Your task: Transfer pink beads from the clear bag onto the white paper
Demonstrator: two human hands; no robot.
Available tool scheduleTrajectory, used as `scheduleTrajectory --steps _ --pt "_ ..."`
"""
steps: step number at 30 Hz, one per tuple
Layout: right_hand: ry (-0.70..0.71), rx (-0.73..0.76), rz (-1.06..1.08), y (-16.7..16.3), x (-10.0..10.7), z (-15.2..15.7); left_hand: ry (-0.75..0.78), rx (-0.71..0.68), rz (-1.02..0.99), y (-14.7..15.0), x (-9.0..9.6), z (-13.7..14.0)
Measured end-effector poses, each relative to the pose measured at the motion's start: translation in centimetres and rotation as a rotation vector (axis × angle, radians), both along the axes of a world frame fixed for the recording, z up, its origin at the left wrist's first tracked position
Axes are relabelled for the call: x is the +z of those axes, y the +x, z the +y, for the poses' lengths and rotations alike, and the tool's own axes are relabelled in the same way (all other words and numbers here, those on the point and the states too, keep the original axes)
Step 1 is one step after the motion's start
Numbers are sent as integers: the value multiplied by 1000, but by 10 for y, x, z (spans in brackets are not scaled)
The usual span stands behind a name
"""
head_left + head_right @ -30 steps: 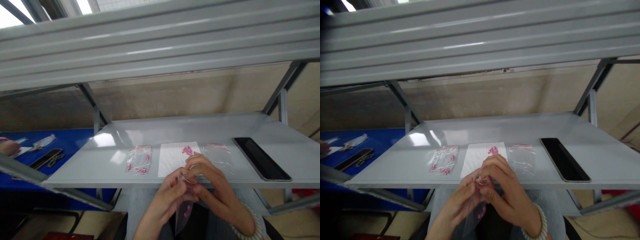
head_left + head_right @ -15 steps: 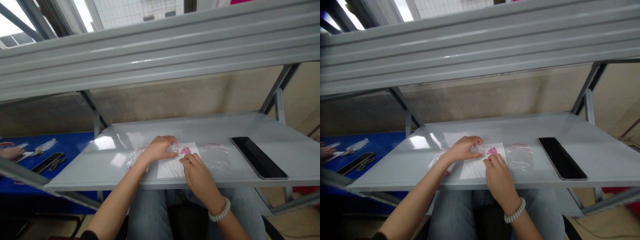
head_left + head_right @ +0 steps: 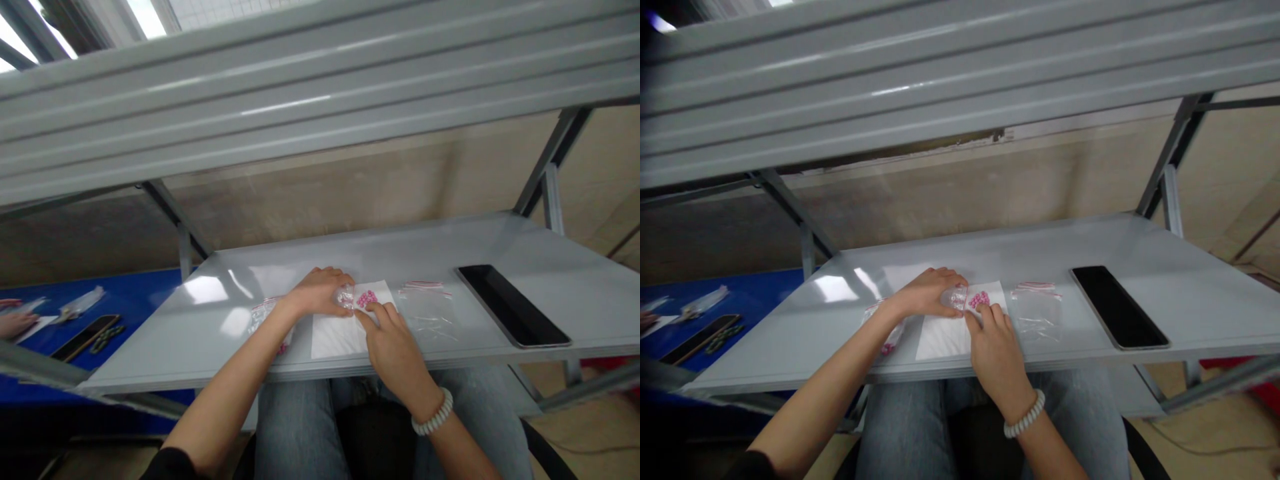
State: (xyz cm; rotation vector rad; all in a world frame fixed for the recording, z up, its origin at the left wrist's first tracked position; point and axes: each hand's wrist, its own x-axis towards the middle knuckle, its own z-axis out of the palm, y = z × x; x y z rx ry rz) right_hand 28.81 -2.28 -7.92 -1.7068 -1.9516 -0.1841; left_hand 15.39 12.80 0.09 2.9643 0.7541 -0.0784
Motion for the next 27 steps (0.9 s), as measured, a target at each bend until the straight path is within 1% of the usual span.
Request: scheduleTrajectory --steps 5,9,13,16,18,20,21,22,24,25,27 --pt "5 -10 1 -1 1 0 23 -10 -17 2 -2 1" --pt "10 0 -2 0 0 0 26 -22 -36 5 2 0" --pt "16 12 13 1 -2 1 20 8 -80 2 6 -1" --pt "67 44 60 2 -3 2 36 62 -163 -9 7 -8" --pt "169 80 183 2 -1 -1 69 122 -254 -18 5 -20" --pt "293 75 418 0 3 -5 91 174 -390 -24 0 -40" --pt "330 63 564 -3 6 -9 62 184 -559 -25 -4 -52" --pt "334 55 712 -5 9 -12 41 206 -692 -23 -9 -65" --pt "252 78 961 -11 15 -18 48 279 -860 -16 -22 -93" --pt "182 103 1045 -14 18 -20 53 306 -933 -11 -30 -107" --pt "35 127 1134 -16 23 -24 50 384 -1049 0 -44 -130"
